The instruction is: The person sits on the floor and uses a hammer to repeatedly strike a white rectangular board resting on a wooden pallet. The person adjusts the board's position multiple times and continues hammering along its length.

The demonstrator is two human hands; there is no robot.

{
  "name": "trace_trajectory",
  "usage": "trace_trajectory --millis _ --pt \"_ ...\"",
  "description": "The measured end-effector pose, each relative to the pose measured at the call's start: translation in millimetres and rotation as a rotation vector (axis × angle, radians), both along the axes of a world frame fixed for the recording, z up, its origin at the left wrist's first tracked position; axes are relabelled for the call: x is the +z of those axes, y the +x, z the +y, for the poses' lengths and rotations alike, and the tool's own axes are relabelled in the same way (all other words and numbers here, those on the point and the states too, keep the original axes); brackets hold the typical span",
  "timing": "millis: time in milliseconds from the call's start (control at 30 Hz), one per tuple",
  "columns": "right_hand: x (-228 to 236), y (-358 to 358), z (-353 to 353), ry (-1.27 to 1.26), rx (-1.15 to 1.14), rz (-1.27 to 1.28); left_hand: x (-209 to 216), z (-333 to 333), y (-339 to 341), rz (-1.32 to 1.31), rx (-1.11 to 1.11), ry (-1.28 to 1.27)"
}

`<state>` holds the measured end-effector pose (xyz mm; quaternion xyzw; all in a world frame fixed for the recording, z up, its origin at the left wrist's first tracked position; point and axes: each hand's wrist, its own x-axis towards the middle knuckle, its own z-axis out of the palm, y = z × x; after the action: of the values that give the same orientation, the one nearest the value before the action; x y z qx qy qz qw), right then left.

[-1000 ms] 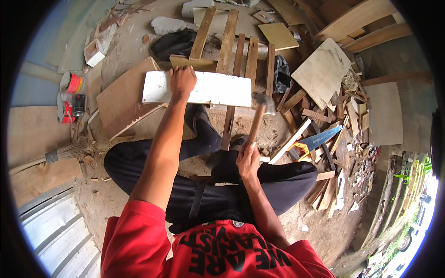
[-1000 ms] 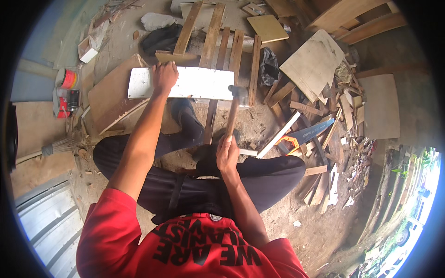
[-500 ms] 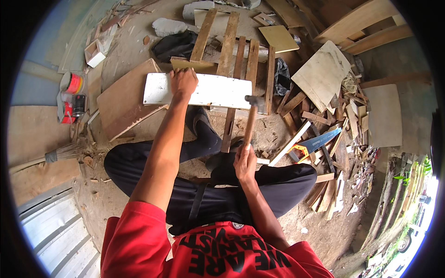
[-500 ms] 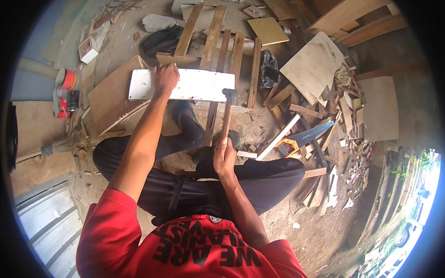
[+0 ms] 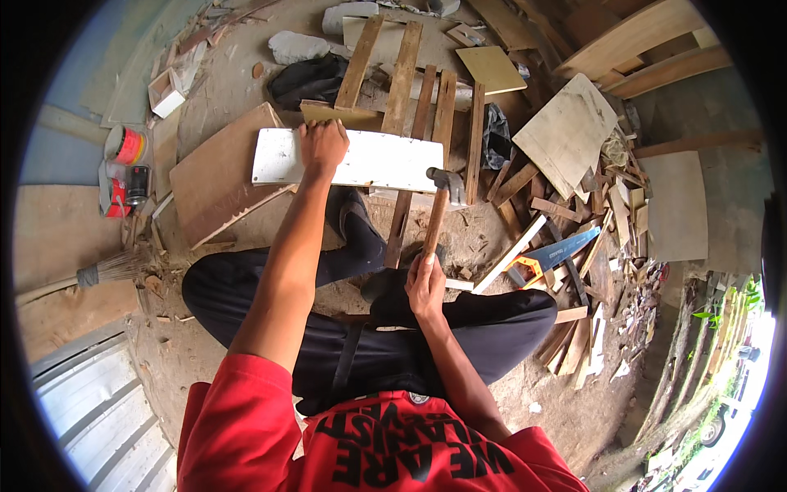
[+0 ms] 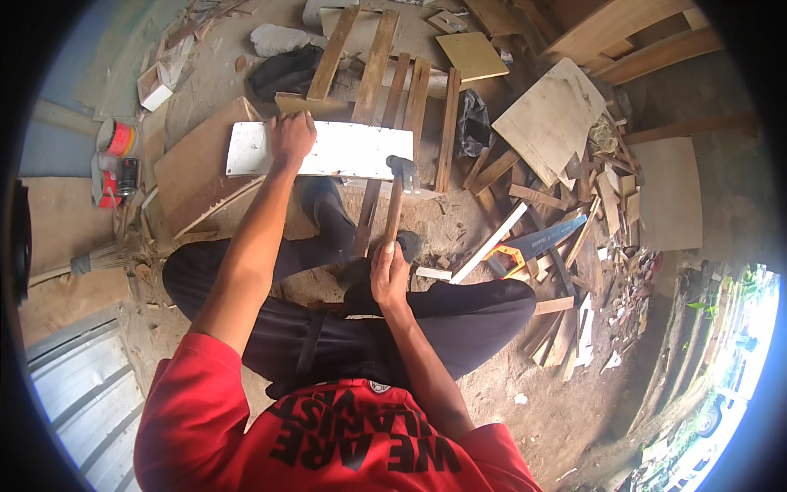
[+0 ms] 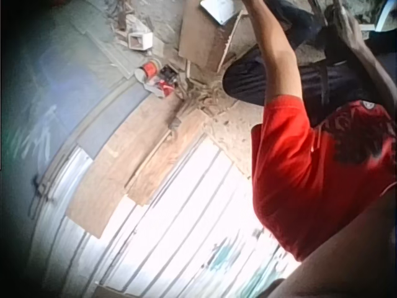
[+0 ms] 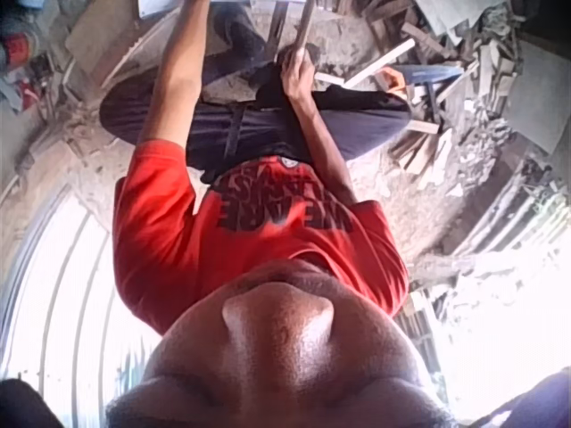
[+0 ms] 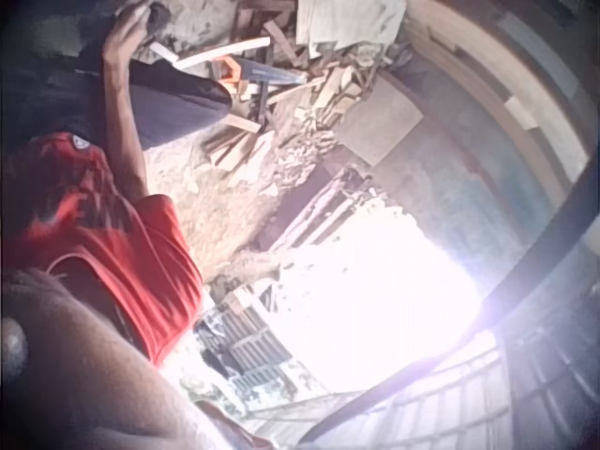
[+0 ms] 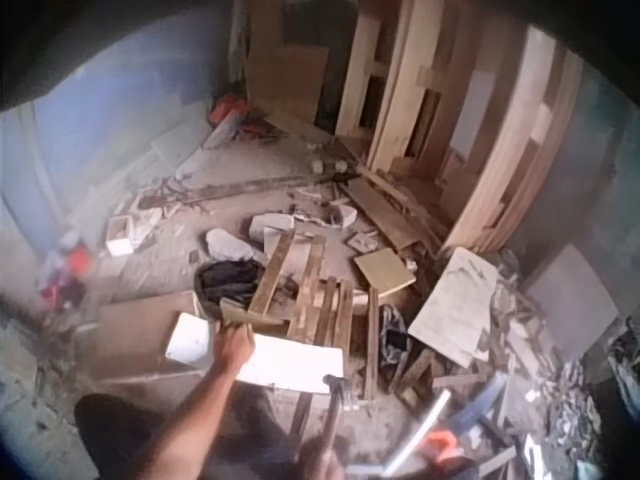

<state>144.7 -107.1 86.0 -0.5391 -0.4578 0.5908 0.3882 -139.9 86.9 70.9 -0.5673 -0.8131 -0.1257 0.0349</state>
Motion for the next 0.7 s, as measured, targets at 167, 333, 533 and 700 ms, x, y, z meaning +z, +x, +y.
trace_trajectory --millis 167,333,533,700 --pt "-39 4 4 0.138 0.074 -0.379 1 2 2 -0.006 -0.008 0.030" --pt "-27 8 0 -0.226 -0.118 0.079 1 4 1 -0.005 0.002 0.015" --pt "-61 23 15 -0.008 -0.285 -0.267 -10 2 -6 0.015 0.005 0.163" --pt "-86 37 19 -0.040 -0.402 -0.385 7 -35 12 -0.395 -0.205 0.738"
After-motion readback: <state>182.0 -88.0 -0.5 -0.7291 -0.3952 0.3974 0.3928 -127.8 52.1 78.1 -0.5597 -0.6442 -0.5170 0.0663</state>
